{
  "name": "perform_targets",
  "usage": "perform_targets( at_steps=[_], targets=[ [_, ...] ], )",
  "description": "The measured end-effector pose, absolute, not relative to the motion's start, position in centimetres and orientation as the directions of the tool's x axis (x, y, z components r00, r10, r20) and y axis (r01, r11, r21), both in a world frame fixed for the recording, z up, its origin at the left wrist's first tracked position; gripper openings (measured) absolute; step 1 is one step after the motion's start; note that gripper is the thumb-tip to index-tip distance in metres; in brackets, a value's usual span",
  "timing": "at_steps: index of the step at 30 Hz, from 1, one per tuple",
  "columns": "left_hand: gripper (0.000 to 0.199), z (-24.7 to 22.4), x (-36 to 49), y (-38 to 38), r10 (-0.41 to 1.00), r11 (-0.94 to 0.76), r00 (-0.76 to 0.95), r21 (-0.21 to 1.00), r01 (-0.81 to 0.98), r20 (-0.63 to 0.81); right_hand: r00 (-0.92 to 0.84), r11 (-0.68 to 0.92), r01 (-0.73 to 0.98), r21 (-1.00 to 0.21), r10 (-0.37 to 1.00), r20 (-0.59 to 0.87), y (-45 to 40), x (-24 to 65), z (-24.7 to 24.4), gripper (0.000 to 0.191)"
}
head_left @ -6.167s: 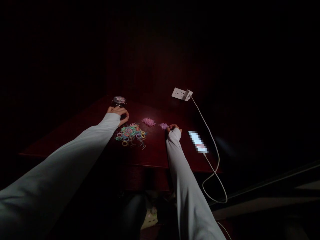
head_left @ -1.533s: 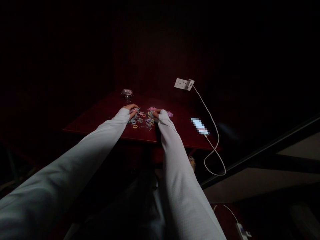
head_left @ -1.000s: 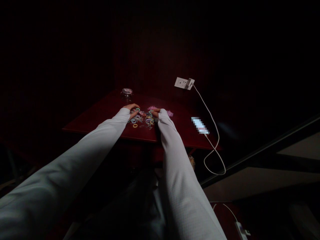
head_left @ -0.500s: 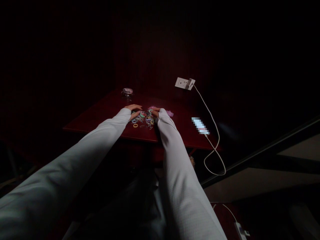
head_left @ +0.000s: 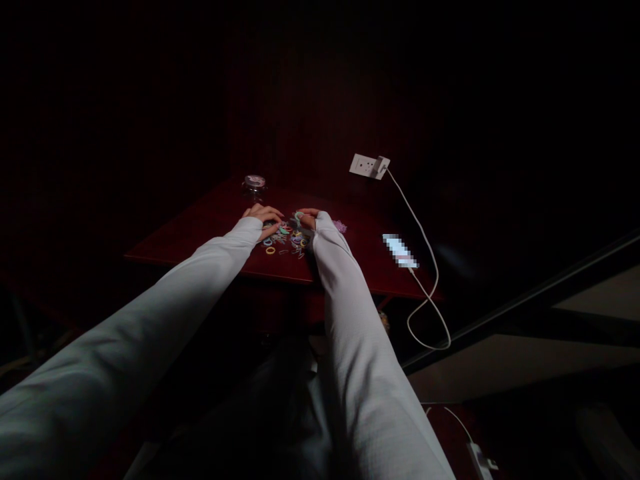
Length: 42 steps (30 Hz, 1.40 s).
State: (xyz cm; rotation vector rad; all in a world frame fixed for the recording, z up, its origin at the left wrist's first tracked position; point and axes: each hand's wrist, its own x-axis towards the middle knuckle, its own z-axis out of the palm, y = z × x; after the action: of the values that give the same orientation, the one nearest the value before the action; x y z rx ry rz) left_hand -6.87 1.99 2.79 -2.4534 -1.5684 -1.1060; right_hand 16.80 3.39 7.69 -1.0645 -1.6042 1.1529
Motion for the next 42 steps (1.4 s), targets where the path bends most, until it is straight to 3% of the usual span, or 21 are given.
perform_targets(
  at_steps=[4,20,24,28,42],
  targets=[
    [0.026,3.1,-6.9,1.9,0.801,-0.473,0.227,0.354,0.807,0.553,-0.25,0.133,0.158,-0.978,0.964,0.091,3.9,15.7,7.4,0.047],
    [0.035,3.5,-6.7,1.4,0.835,-0.417,0.19,0.369,0.83,0.516,-0.283,0.147,0.058,-0.987,0.951,0.125,2.5,17.0,8.4,0.052],
    [0.035,3.5,-6.7,1.4,0.837,-0.412,0.188,0.366,0.834,0.513,-0.296,0.2,0.121,-0.972,0.942,0.157,2.8,17.9,8.1,0.053],
    [0.033,3.6,-6.8,1.3,0.833,-0.419,0.19,0.368,0.83,0.519,-0.341,0.248,0.223,-0.943,0.926,0.163,3.4,18.7,7.1,0.042],
    [0.026,4.1,-6.5,1.0,0.83,-0.427,0.191,0.376,0.822,0.525,-0.372,0.237,0.372,-0.897,0.924,0.09,4.5,19.7,5.3,0.026]
  ],
)
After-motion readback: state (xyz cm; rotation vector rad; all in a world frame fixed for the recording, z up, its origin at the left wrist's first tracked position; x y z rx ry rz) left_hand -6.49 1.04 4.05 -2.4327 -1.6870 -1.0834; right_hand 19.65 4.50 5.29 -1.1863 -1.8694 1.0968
